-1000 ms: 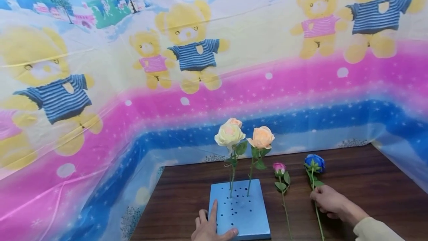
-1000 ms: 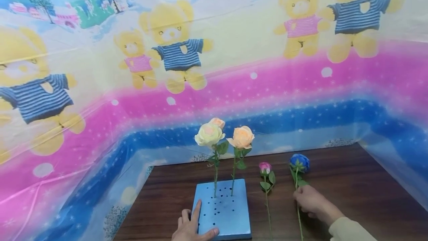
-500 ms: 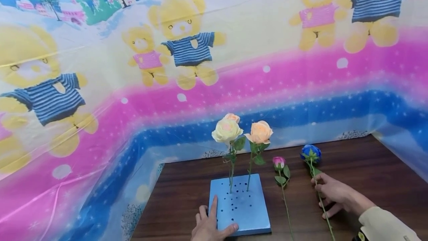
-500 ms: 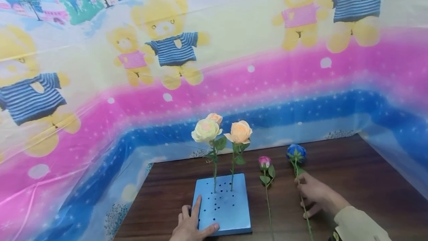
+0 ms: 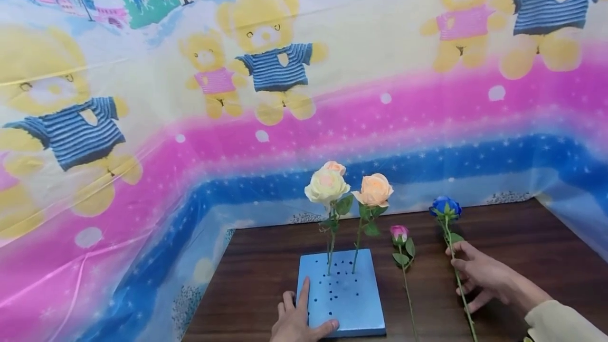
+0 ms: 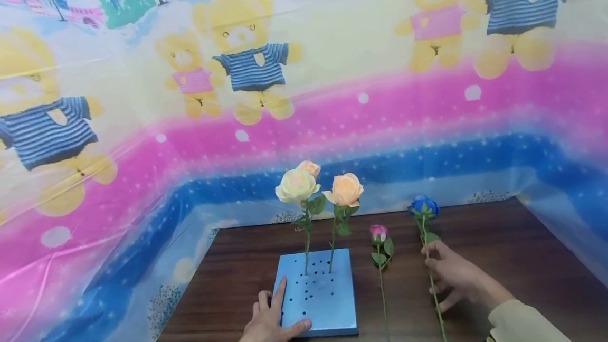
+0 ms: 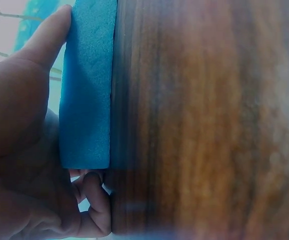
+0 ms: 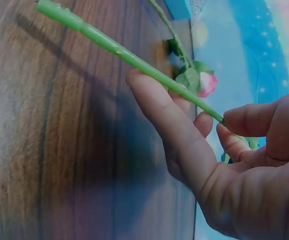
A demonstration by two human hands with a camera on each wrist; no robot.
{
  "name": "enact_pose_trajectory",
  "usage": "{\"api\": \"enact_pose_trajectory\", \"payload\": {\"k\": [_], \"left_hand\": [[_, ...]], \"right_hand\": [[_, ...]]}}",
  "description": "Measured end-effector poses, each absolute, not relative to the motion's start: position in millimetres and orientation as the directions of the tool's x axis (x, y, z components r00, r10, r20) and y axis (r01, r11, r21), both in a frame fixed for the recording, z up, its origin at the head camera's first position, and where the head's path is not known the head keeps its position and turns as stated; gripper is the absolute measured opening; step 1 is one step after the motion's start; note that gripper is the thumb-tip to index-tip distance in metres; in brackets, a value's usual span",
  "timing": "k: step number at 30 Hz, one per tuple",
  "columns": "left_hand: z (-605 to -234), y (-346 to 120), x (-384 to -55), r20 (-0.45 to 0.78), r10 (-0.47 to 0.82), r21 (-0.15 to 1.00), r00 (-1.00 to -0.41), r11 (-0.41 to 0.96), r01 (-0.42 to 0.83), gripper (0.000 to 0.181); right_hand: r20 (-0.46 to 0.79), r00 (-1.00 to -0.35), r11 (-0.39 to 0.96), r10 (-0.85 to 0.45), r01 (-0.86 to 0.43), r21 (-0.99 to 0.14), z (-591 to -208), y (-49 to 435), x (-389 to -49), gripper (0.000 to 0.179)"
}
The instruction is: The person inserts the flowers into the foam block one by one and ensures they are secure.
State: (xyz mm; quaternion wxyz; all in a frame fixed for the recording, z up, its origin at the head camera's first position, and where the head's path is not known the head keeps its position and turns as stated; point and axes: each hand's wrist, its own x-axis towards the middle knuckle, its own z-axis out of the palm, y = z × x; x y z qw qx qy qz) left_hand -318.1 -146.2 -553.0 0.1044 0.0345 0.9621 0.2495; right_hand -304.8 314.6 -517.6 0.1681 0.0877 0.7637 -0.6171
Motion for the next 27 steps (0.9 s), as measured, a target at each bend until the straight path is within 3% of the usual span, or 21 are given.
{"api": "enact_pose_trajectory", "payload": {"k": [19,27], "left_hand": [[-556.8,-147.5,-318.4,-0.184,0.090,0.464,-0.979,0.886,-0.006,0.128],[-559.3,-147.6,-319.5,-0.173,0.084,0.455,-0.981,0.891,-0.004,0.127]], "right_hand": [[-0.176,-0.982,0.212,-0.065,0.159,-0.964,-498.4,306.8,-298.8,0.043],[0.010,-1.000,0.241,0.006,-0.009,-0.971,-498.9,309.5,-299.1,0.047]]}}
